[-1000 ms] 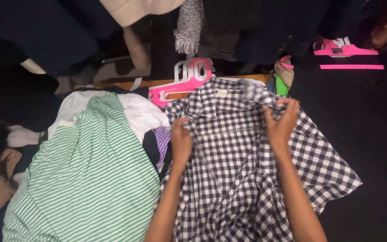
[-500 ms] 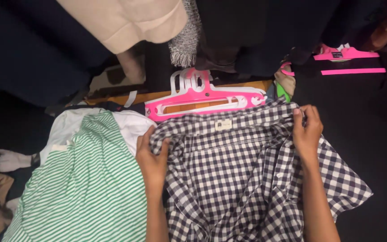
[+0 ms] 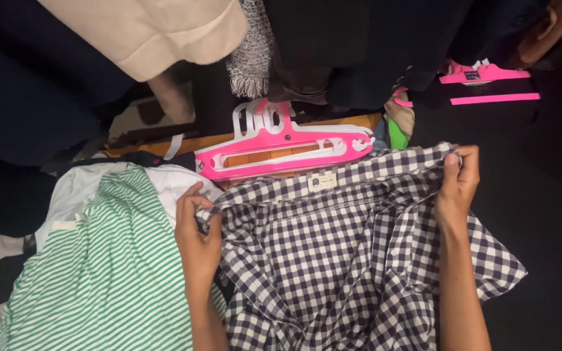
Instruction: Organizing and placing various clothing items onto hangers on a wooden surface
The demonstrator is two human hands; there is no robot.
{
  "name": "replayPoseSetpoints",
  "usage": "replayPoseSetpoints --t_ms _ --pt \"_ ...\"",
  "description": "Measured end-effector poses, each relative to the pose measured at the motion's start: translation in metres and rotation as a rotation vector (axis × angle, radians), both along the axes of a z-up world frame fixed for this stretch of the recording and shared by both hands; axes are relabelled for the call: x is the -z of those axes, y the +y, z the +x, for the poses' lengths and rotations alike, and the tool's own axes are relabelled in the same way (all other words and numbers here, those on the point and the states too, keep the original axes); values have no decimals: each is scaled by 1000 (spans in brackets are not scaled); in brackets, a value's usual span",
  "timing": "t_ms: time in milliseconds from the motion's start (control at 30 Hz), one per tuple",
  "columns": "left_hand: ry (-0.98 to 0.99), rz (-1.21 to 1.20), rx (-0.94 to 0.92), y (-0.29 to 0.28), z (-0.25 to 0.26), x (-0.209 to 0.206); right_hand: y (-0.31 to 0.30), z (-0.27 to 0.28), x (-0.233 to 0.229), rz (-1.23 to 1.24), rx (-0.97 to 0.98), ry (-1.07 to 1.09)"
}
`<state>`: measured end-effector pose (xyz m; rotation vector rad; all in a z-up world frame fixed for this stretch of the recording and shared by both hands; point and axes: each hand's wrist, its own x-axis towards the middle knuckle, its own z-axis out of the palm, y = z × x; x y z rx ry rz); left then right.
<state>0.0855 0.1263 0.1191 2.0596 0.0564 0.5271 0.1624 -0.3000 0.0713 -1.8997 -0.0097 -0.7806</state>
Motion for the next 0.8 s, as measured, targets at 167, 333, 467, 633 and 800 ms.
replayPoseSetpoints --t_ms 167,333,467,633,800 --pt "123 -180 -40 -4 -5 -5 11 -6 -11 -75 25 -53" --pt "116 -276 -78 -14 1 12 21 -1 -10 -7 7 -5" --pt "504 381 47 -15 9 34 21 4 6 -461 -1 136" --pt "580 652 135 -21 10 45 30 -2 15 -777 87 519" --pt "543 503 112 -21 5 30 36 -4 19 -965 262 112"
